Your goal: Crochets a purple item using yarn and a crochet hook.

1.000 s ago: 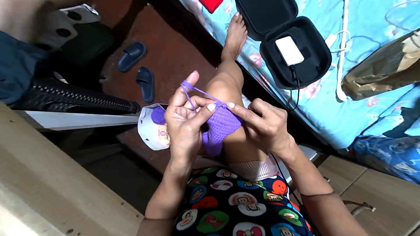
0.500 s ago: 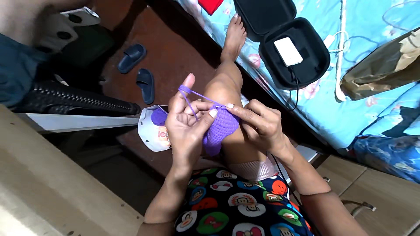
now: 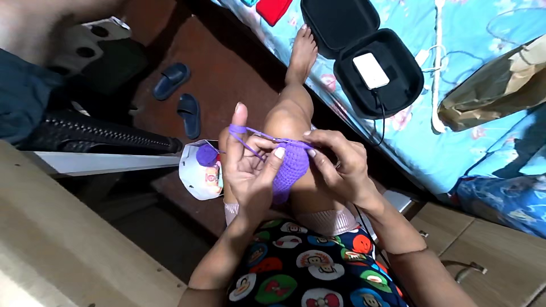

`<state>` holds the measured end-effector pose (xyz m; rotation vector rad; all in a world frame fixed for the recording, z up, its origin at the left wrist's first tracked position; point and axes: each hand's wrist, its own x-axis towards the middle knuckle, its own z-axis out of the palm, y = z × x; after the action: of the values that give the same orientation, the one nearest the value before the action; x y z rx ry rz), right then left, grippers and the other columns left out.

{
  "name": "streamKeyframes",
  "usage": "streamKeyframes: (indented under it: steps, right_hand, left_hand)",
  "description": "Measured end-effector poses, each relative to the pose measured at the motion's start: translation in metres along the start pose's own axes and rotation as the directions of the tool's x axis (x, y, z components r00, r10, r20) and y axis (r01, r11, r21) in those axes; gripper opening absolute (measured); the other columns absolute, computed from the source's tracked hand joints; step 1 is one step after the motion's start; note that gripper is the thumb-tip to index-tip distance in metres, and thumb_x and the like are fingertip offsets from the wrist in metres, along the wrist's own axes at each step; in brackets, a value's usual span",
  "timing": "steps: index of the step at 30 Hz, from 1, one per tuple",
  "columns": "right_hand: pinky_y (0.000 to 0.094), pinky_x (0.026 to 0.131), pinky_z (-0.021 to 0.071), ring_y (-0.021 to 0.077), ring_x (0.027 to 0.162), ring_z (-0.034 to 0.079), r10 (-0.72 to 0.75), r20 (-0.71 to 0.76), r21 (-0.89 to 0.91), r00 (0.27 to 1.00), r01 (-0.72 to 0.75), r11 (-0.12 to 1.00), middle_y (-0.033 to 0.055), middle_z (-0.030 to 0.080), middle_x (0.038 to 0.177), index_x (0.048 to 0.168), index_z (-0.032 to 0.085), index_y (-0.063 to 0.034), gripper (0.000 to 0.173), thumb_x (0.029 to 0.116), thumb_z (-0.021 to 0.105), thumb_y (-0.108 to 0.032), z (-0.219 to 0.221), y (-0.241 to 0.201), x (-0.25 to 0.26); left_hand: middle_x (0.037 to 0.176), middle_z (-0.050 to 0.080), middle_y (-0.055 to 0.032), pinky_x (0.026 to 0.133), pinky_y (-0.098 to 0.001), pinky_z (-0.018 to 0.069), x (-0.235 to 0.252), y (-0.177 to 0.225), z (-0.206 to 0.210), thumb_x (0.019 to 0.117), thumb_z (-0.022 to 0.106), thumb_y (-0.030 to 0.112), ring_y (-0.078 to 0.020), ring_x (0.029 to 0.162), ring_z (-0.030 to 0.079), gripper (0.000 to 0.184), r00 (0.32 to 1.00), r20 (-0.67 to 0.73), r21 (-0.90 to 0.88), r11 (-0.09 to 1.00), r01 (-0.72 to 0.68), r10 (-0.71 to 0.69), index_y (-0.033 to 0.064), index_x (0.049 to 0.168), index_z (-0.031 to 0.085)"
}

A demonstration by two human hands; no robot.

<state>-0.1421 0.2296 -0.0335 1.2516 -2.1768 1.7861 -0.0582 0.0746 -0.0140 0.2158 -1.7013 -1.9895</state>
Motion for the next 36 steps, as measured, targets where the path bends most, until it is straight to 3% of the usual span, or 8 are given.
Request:
streamKeyframes:
  steps: [10,19,24,27,29,31,34,36]
  right_hand:
    - [0.028,0.06,0.05,0.0186,0.071,0.062,-0.232,0.043,-0.261,0.972,0.235,0.936,0.0135,0.066,0.08,0.113,0.077,0.0009,0.024,0.0937,0.062,-0.004,-0.01,0.014,-0.003]
    - [0.0258,0.058,0.0452,0.0153,0.066,0.057,-0.201,0.079,-0.147,0.977,0.21,0.967,0.0109,0.06,0.075,0.111,0.077,0.0006,0.026,0.0943,0.059,-0.007,-0.018,0.02,-0.004]
    - [0.0195,0.063,0.047,0.0077,0.072,0.057,-0.033,0.077,0.123,0.996,0.023,0.992,0.0087,0.062,0.08,0.112,0.075,0.0048,0.027,0.0929,0.057,-0.001,-0.015,0.015,-0.002]
    - [0.0167,0.079,0.0564,0.0015,0.088,0.066,0.252,0.173,0.527,0.952,-0.306,0.793,0.0077,0.072,0.107,0.125,0.066,0.0086,0.031,0.0958,0.059,0.003,-0.011,0.001,0.001]
    - [0.0133,0.052,0.0417,-0.0018,0.058,0.05,0.399,0.249,0.727,0.882,-0.443,0.525,0.0015,0.066,0.084,0.131,0.065,0.0014,0.039,0.0934,0.054,0.003,-0.004,-0.003,0.0]
    - [0.0125,0.046,0.0365,-0.0027,0.052,0.045,0.432,0.268,0.775,0.861,-0.459,0.435,0.0023,0.067,0.082,0.131,0.065,-0.001,0.038,0.0952,0.051,0.001,-0.001,-0.003,0.0]
    - [0.0202,0.089,0.0559,0.0043,0.101,0.067,0.326,0.148,0.57,0.934,-0.35,0.744,0.0097,0.071,0.12,0.128,0.066,0.0077,0.034,0.0964,0.053,0.006,-0.003,0.001,0.0]
    - [0.0238,0.09,0.0567,0.0097,0.1,0.069,0.22,0.089,0.338,0.972,-0.237,0.911,0.0137,0.073,0.113,0.123,0.07,0.0073,0.032,0.0941,0.056,0.007,-0.003,0.008,0.0]
  left_hand:
    - [0.096,0.069,-0.0001,0.073,-0.021,0.0586,0.017,0.017,-0.011,0.0926,0.053,-0.009,-0.0072,0.078,0.068,0.066,0.975,0.122,-0.069,0.979,0.194,-0.184,0.0028,0.154,0.032]
    - [0.088,0.068,0.0014,0.069,-0.0178,0.0568,0.021,0.019,-0.017,0.0933,0.048,-0.009,-0.0038,0.07,0.064,0.058,0.933,0.191,-0.12,0.936,0.33,-0.304,0.0045,0.15,0.044]
    - [0.095,0.068,0.0032,0.068,-0.0174,0.0568,0.013,0.017,-0.008,0.0872,0.062,-0.009,-0.0047,0.076,0.066,0.069,0.975,0.152,0.099,0.984,0.151,-0.165,0.0022,0.152,0.039]
    - [0.1,0.069,0.0079,0.074,-0.0147,0.0561,0.001,0.011,0.006,0.0879,0.065,-0.007,0.0008,0.083,0.065,0.064,0.995,0.104,0.252,0.967,-0.024,-0.002,-0.0007,0.148,0.043]
    - [0.101,0.07,0.0055,0.075,-0.0152,0.0551,-0.002,0.005,0.011,0.0887,0.065,-0.008,0.0001,0.085,0.065,0.057,0.993,0.082,0.281,0.954,-0.107,0.087,-0.0025,0.143,0.048]
    - [0.103,0.071,0.0046,0.077,-0.0183,0.0574,-0.002,0.004,0.01,0.0899,0.066,-0.008,-0.0031,0.087,0.067,0.055,0.997,0.05,0.211,0.976,-0.061,0.051,0.0002,0.142,0.051]
    - [0.107,0.073,0.0028,0.081,-0.0222,0.0593,0.003,0.007,0.006,0.0897,0.066,-0.009,-0.0069,0.089,0.07,0.054,0.999,0.007,0.112,0.993,0.046,-0.047,-0.0006,0.141,0.054]
    - [0.107,0.073,0.0005,0.081,-0.0228,0.0591,0.006,0.006,0.004,0.0894,0.065,-0.01,-0.0084,0.089,0.07,0.054,0.998,0.0,0.086,0.994,0.062,-0.062,-0.0027,0.141,0.052]
